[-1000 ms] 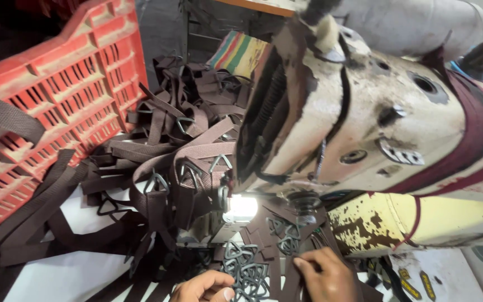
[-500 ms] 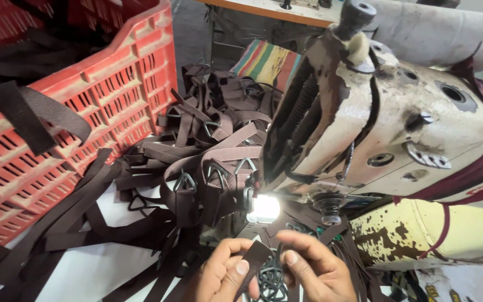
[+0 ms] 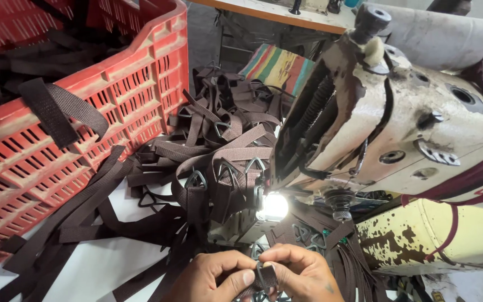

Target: Stitching and attaching plastic D-rings to fabric straps using a sewing machine.

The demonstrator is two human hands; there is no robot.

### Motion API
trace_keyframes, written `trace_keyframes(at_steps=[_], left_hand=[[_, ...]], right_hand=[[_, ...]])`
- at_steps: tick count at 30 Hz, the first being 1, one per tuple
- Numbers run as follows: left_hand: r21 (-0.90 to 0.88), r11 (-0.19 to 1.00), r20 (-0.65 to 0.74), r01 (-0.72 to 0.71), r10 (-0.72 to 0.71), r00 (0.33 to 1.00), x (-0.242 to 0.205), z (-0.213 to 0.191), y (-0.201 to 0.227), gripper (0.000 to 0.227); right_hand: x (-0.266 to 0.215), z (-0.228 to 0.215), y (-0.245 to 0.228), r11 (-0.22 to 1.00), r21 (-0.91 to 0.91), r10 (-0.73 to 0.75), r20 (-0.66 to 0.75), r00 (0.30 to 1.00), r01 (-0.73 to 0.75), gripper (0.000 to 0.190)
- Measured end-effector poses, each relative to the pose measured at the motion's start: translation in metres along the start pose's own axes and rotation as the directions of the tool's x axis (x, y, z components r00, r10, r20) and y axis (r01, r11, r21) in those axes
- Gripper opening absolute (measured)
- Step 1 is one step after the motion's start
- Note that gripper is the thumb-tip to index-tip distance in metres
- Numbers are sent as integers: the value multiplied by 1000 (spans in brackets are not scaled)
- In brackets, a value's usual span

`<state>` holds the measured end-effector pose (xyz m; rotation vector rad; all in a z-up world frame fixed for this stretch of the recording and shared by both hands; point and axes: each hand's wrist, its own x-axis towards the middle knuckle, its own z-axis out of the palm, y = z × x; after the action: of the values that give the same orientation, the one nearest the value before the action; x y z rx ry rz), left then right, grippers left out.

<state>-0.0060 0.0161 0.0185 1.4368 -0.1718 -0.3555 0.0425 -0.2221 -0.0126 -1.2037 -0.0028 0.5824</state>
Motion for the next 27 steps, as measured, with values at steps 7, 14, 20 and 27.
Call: trace_keyframes(at_steps=[7, 14, 20, 27], left_hand=[[303, 952, -183, -34, 94, 979, 7, 13, 5, 30], [476, 863, -121, -170, 256, 959, 4, 3, -3, 19], [155, 973, -83, 170, -159, 984, 6, -13, 4, 27], [202, 979, -538, -17, 126, 834, 10, 0, 17, 23]], right_hand=[[4, 0, 19, 991, -133, 29, 28, 999, -25, 19], [-7, -6, 16, 990, -132, -47, 25, 999, 50, 25], [-13, -41, 14, 936, -301, -214, -79, 974, 181, 18], [-17, -13, 12, 692, -430, -430, 400, 809, 580, 22]])
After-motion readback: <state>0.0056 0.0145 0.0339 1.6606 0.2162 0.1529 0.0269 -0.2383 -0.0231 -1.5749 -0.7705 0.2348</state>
